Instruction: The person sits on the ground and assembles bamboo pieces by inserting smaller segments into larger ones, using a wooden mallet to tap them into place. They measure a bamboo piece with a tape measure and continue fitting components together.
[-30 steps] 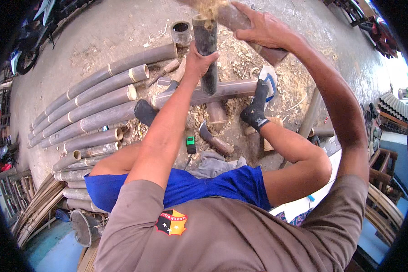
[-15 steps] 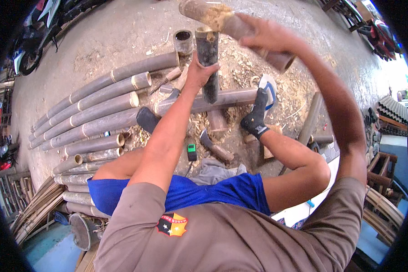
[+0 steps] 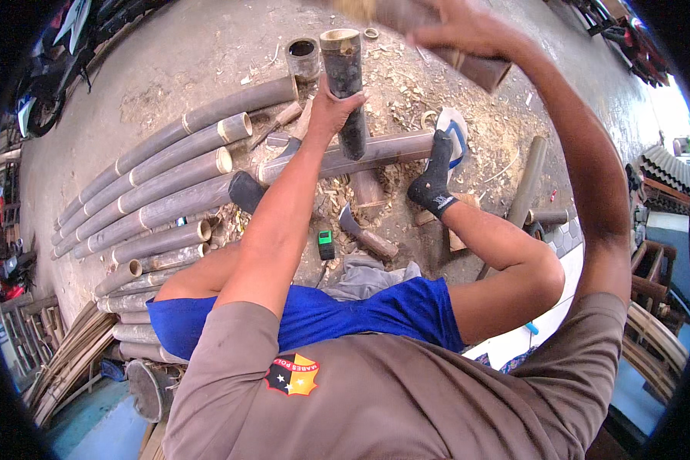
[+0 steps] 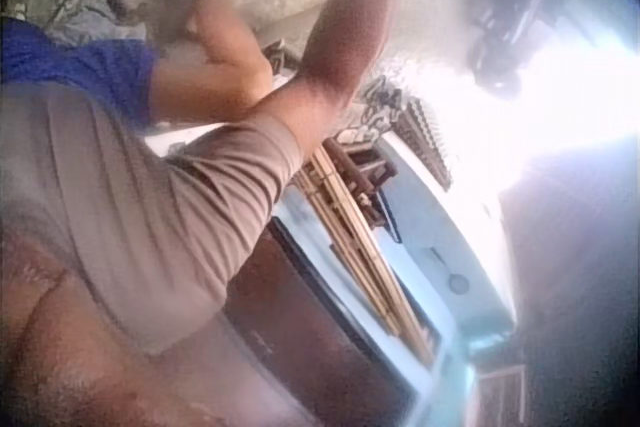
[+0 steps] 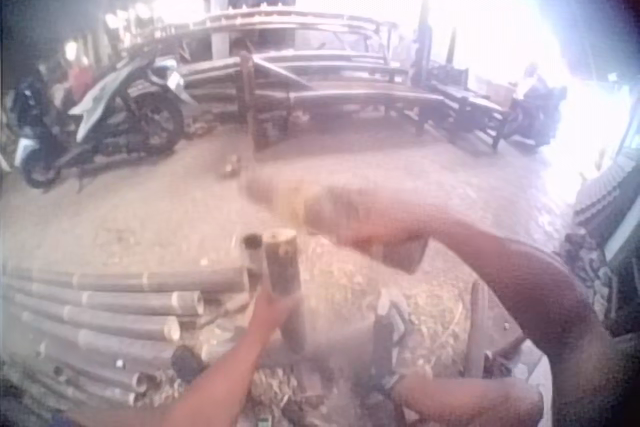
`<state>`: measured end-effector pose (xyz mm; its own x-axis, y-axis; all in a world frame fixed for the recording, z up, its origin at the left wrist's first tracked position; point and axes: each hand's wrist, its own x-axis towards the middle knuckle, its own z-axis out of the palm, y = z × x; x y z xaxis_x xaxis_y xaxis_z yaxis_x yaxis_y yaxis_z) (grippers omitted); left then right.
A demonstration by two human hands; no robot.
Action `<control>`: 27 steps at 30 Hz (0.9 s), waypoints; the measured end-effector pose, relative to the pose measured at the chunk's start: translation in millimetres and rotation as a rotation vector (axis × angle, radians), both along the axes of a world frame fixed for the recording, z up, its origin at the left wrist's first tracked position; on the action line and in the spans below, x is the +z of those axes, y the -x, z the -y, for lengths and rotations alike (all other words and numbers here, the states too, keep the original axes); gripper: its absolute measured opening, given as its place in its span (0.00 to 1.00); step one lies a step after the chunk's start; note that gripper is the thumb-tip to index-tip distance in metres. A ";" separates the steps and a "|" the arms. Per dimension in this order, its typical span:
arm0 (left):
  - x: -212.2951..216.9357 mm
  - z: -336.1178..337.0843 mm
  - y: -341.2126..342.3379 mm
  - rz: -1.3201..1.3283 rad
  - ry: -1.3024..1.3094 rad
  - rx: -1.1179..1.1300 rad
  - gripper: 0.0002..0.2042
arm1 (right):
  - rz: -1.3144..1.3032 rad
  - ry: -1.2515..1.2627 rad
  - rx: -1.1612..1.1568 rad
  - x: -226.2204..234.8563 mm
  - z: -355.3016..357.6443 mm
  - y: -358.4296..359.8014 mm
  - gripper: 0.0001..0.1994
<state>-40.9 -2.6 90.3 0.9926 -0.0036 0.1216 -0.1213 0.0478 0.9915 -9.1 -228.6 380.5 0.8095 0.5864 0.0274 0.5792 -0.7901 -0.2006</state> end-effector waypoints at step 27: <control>-2.3 14.9 0.9 -0.019 0.060 -0.023 0.33 | 0.099 -0.306 -0.289 -48.6 13.8 23.6 0.44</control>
